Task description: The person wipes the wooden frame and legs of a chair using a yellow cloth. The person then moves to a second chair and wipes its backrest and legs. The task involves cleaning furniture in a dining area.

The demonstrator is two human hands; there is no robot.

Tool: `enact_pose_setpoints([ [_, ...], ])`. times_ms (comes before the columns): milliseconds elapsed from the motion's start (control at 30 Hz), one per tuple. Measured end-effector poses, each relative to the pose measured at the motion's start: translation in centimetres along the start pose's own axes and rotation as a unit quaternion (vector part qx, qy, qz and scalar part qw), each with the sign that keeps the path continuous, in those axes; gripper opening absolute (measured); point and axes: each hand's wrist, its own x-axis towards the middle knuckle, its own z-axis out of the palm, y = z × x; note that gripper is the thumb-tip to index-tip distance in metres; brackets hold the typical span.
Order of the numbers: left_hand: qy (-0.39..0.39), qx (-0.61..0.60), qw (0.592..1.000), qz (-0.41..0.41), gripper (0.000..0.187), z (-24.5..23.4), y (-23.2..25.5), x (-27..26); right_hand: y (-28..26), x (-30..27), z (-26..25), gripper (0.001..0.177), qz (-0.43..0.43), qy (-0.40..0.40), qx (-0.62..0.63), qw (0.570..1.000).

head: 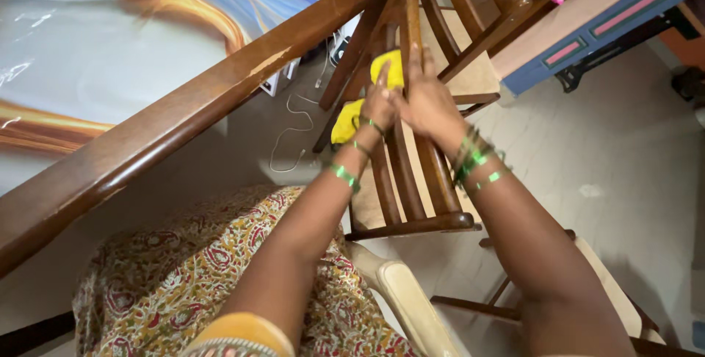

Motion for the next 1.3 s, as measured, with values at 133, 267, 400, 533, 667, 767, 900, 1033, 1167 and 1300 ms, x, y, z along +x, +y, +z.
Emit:
enact_pose_setpoints([
  [133,0.008,-0.056,0.997,0.046,0.073,0.9,-2.1,-6.8,-0.2,6.0,0.7,0.102,0.111,-0.058,-0.029,0.992],
  [267,-0.028,-0.216,0.975,0.042,0.073,1.5,-3.7,-12.8,0.5,8.6,1.4,0.102,0.057,0.009,-0.047,0.997],
  [400,-0.046,-0.328,0.943,0.008,0.081,2.4,-3.9,-9.9,0.2,8.4,1.3,0.098,0.093,0.002,-0.055,0.994],
  [533,0.016,-0.279,0.958,-0.07,0.073,4.6,-3.5,-2.2,-0.2,8.0,1.0,0.095,0.095,0.009,-0.058,0.994],
  [667,0.102,-0.02,0.994,-0.041,0.071,5.2,-4.0,5.5,0.5,8.1,1.6,0.092,0.079,0.033,-0.045,0.995],
  [767,0.106,-0.035,0.994,0.008,0.081,4.0,-2.8,5.2,0.5,8.3,1.7,0.09,0.097,0.022,-0.029,0.995],
  [900,0.037,-0.039,0.999,0.003,0.081,2.7,-0.4,-1.5,0.6,8.8,1.8,0.087,0.1,0.02,-0.025,0.994],
  [1033,0.044,0.078,0.983,0.157,0.076,2.6,-0.5,-11.4,1.8,8.6,2.9,0.087,0.074,0.037,-0.045,0.996],
  [1167,-0.059,0.05,0.983,0.165,0.068,0.0,1.4,-20.7,2.4,9.5,2.8,0.088,0.086,0.028,-0.025,0.996],
  [1300,-0.128,0.044,0.982,0.133,0.067,-1.3,2.7,-22.9,2.8,10.0,3.1,0.088,0.104,0.019,0.001,0.994],
])
